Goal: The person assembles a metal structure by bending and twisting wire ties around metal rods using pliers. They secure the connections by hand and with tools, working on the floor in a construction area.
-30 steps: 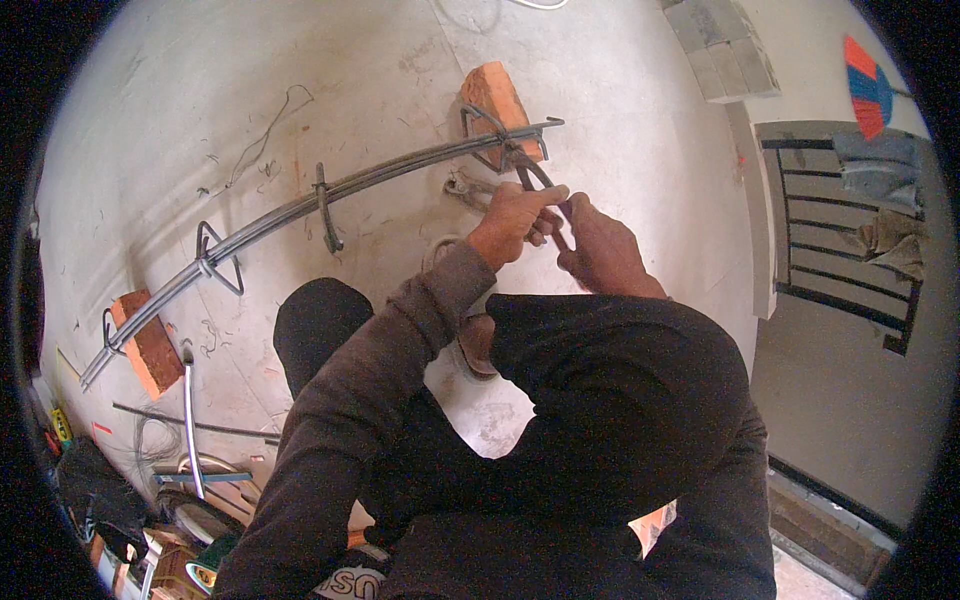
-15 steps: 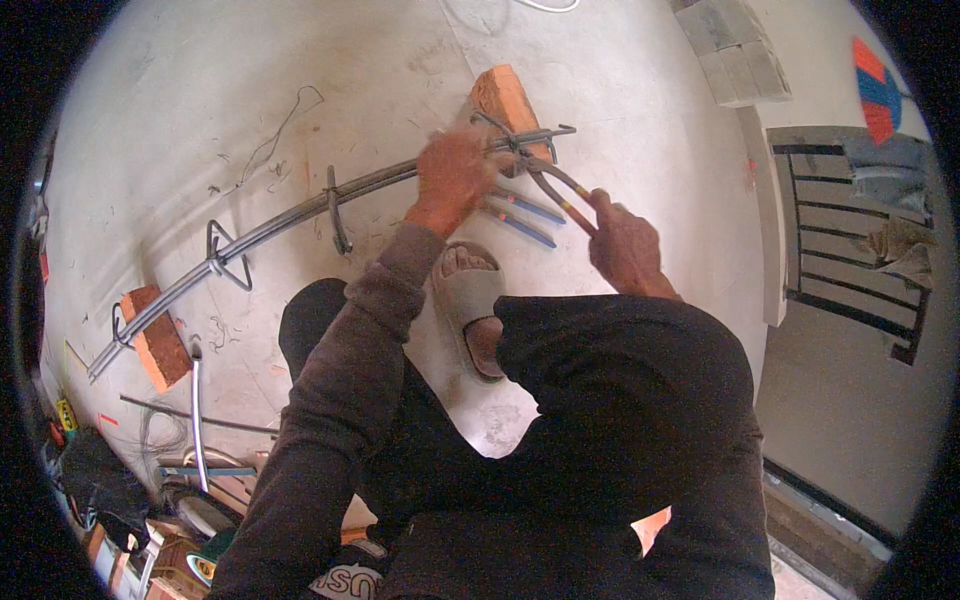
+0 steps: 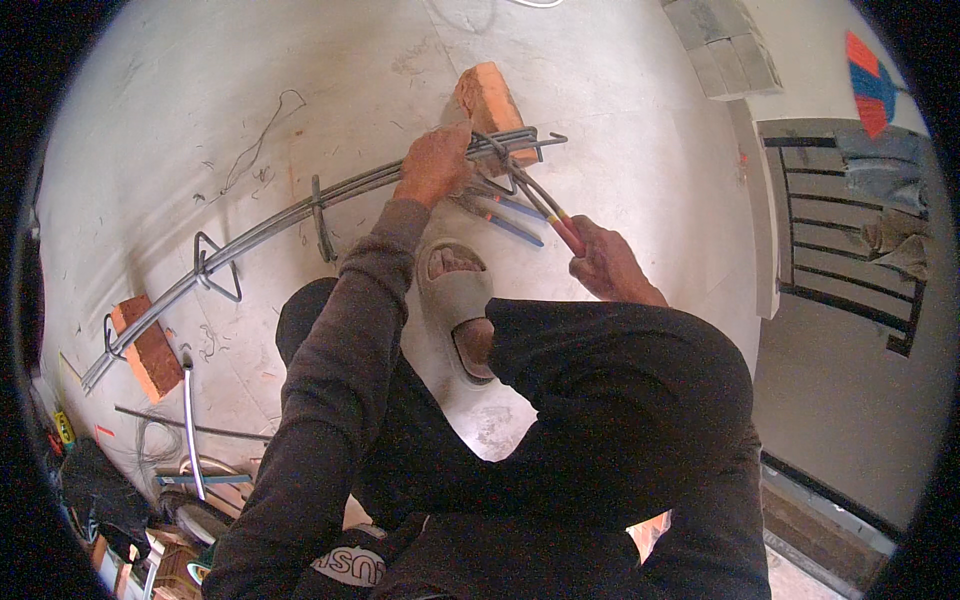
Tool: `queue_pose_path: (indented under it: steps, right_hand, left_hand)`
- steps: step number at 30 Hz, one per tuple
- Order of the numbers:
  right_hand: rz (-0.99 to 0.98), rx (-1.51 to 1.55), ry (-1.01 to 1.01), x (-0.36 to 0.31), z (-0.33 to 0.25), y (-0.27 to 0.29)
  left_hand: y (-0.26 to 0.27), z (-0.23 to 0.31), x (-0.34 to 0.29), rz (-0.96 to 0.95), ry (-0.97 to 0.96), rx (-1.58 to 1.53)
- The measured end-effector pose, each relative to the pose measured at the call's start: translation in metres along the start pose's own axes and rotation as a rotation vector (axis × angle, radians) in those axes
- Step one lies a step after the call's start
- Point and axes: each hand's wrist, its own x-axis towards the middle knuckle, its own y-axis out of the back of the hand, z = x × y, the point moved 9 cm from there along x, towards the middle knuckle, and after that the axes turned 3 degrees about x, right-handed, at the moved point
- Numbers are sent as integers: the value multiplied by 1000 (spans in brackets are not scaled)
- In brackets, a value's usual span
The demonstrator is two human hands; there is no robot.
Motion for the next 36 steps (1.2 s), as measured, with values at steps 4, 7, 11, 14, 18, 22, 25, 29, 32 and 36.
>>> queue_pose_path:
  steps: [4,7,11,14,18,22,25,29,32,36]
  right_hand:
    - [-216,606,-323,-8,7,-22]
    - [-395,963,-340,-9,2,-32]
    - [-513,1089,-346,3,6,-67]
    - [-525,1111,-342,-1,8,-72]
    - [-593,1403,-367,-3,-10,-74]
    - [-673,1605,-329,-13,-12,-79]
    - [-679,1600,-311,-13,-8,-74]
    - [-595,1448,-300,-9,-2,-59]
    - [-618,1415,-258,-4,6,-59]
    - [-589,1572,-292,-9,11,-73]
  left_hand:
    - [4,5,-1,15,-25,-16]
    - [9,12,-3,34,-58,-32]
    - [6,0,-6,69,-61,8]
    - [6,12,-2,88,-91,1]
    - [5,6,-5,26,-87,36]
    - [8,6,-5,61,-103,16]
    - [6,7,-6,73,-123,15]
    - [6,3,-5,18,-70,42]
    - [10,4,-7,126,-113,36]
    - [15,17,-6,91,-121,46]
